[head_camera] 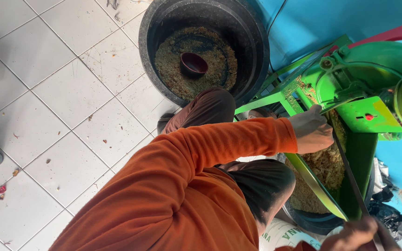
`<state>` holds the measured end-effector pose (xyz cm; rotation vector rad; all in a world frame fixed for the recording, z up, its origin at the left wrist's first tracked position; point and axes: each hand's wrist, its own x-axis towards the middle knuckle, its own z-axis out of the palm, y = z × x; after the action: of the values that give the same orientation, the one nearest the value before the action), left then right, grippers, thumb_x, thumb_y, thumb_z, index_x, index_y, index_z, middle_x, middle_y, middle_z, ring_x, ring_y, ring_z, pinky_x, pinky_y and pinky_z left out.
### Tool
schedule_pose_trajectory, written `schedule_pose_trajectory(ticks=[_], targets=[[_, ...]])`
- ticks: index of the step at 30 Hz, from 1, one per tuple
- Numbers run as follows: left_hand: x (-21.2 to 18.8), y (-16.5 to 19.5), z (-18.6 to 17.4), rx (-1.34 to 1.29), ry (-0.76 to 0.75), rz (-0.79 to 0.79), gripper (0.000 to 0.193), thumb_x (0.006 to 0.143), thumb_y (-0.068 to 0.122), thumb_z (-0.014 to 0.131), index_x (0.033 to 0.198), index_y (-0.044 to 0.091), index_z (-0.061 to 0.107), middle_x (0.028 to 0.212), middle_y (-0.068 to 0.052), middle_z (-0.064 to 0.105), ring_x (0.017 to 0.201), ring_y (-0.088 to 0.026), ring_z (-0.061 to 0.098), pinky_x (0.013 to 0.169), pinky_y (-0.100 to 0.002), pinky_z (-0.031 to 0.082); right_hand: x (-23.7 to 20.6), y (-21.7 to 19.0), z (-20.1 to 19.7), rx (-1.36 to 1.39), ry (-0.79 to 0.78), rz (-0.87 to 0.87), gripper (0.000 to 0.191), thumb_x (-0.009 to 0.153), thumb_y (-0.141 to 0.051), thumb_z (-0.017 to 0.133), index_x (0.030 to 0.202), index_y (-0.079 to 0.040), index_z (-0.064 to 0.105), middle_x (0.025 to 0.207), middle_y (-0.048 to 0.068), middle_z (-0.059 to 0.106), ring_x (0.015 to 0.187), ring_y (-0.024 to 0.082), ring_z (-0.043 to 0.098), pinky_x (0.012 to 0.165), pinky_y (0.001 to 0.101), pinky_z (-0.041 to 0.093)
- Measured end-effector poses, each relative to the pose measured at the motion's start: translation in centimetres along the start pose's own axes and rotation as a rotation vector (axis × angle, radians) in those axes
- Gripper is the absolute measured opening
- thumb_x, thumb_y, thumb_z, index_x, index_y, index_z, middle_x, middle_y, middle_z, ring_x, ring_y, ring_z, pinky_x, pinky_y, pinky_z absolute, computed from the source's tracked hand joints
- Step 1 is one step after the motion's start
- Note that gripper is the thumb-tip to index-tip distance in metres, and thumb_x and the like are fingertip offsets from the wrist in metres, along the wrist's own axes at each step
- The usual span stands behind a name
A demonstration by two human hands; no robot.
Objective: The person sits on the floor at a green electric grain mill, scooping freshly ground material from the machine's collection tray with a wooden spatula, picking out larger chunks by hand, and pushing material back toward the mill outlet. They use a small bowl to scoop ground material from a large basin and continue working the batch in the tray.
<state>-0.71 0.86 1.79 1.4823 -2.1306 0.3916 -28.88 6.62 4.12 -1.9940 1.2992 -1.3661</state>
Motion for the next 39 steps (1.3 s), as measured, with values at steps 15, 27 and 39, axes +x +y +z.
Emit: schedule_pose_trajectory(ticks=[15,27,39], targets=[[-0.4,0.4,1.8,0.031,-0.039,-0.033,0.033,0.067,0.025,0.072,0.047,0.015,0.049,0.05,0.0,0.041,0.055,-0.028,0.052,0.072,-0.053,0.044,-4.0,-4.7,1.6,-0.417,0.068,-0.185,0.042,0.12,-0.035,0.059,0.109,0.006,0.059,0.082,0.012,0.068,0.076,0.016,0.069,0.068,0.0264,0.058],[-0.5,0.0,-1.5,0.234,-0.373,0.14,0.029,0.075,0.021,0.072,0.053,0.015,0.054,0.059,0.001,0.048,0.063,-0.022,0.052,0.067,-0.056,0.047,-2.2,-3.7,4.3,-0.453,0.007,-0.302,0.035,0.114,-0.031,0.057,0.105,0.003,0.059,0.092,0.014,0.073,0.083,0.017,0.074,0.073,0.0274,0.06],[-0.6,-0.1,0.0,0.065,-0.246,0.018,0.036,0.076,0.028,0.071,0.052,0.017,0.046,0.051,0.006,0.039,0.054,-0.021,0.045,0.073,-0.052,0.043,-2.3,1.1,1.0,-0.295,0.015,-0.147,0.051,0.109,-0.043,0.059,0.119,0.007,0.052,0.081,0.011,0.063,0.082,0.015,0.07,0.079,0.0245,0.059]])
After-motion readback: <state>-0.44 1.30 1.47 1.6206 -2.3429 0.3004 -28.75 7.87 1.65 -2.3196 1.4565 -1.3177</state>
